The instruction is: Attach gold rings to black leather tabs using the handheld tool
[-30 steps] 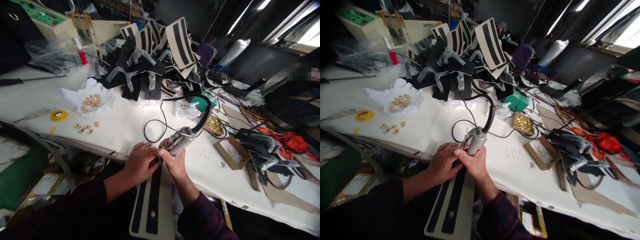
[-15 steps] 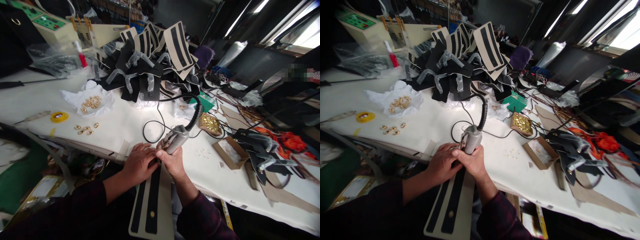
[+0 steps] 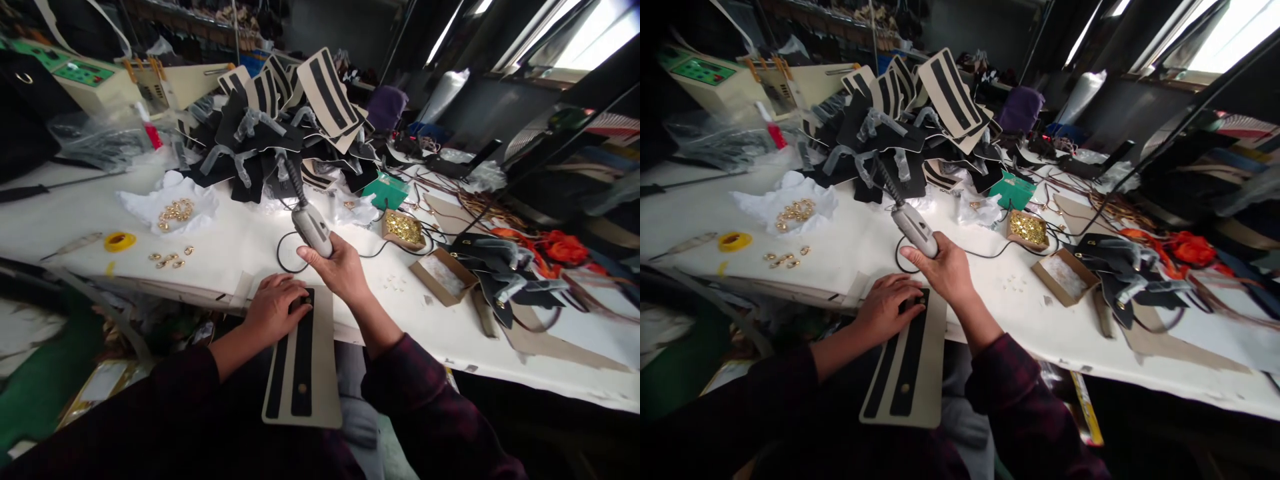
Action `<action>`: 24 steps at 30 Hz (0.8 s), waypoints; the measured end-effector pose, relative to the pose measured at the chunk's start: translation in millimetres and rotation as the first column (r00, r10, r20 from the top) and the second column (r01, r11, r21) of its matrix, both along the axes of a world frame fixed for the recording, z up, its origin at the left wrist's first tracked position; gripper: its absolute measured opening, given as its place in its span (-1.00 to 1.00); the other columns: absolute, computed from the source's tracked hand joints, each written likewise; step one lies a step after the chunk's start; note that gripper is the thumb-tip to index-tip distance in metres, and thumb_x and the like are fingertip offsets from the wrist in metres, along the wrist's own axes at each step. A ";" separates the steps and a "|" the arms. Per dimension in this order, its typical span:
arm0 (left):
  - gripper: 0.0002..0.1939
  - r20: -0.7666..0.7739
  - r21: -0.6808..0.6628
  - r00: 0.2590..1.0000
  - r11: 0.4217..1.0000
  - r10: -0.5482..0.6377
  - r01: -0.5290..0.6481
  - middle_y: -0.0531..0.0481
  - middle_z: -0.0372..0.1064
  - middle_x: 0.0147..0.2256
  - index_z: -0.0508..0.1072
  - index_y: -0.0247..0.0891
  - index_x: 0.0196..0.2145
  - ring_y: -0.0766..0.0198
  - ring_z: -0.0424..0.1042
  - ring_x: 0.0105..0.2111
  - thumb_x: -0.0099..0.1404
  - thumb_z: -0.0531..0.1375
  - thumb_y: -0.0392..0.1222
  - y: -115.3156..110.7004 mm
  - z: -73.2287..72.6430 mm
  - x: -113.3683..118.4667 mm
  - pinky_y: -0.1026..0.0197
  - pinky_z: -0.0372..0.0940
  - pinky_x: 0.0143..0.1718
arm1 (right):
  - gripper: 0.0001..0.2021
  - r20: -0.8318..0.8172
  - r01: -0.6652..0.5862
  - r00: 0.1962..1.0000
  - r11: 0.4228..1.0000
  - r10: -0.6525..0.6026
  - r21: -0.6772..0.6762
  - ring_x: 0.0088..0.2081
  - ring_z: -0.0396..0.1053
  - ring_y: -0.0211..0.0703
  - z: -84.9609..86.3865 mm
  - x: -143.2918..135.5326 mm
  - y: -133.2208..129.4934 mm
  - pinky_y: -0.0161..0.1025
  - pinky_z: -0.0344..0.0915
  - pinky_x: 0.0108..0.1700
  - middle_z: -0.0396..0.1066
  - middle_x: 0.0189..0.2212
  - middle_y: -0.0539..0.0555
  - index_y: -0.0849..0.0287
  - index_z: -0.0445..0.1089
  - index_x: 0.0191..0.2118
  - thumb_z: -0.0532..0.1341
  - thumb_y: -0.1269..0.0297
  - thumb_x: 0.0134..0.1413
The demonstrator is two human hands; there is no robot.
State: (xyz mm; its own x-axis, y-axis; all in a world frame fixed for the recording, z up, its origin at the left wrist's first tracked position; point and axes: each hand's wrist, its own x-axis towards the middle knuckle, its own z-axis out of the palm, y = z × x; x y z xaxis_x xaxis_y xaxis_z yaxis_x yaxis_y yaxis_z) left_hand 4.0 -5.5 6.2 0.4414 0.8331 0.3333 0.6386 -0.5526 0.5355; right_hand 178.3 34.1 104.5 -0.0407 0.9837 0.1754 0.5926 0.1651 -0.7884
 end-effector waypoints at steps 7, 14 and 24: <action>-0.85 0.003 0.056 1.000 0.998 0.017 -0.018 -0.01 0.57 0.04 0.55 -0.11 -0.12 -0.06 0.37 0.17 0.35 0.31 -0.12 -1.7 -2.1 2.9 -0.19 0.24 0.21 | -0.59 0.689 0.294 0.709 0.951 -0.152 -0.093 0.09 0.39 0.18 -39.0 66.4 16.3 0.00 0.25 0.08 0.46 0.06 0.30 0.14 0.41 0.16 0.27 0.07 0.30; -0.87 -0.003 0.172 1.000 0.985 -0.017 0.017 -0.04 0.59 -0.01 0.54 -0.12 -0.14 -0.06 0.44 0.09 0.36 0.27 -0.15 -2.1 -1.0 4.2 -0.21 0.35 0.13 | -0.59 0.499 0.340 0.784 0.928 -0.369 0.152 0.14 0.38 0.07 -40.5 65.8 -58.1 -0.08 0.25 0.14 0.44 0.13 0.20 0.09 0.38 0.23 0.23 0.15 0.34; -0.85 0.104 0.101 0.995 0.995 -0.007 -0.004 -0.06 0.58 -0.01 0.58 -0.08 -0.15 -0.05 0.45 0.10 0.36 0.25 -0.07 -1.1 -4.8 5.5 -0.25 0.33 0.17 | -0.25 -0.557 0.267 0.737 0.921 -0.384 -0.283 -0.33 0.52 -0.02 -92.7 10.3 -166.7 -0.09 0.49 -0.25 0.55 -0.10 0.19 0.21 0.30 0.30 0.40 0.14 -0.03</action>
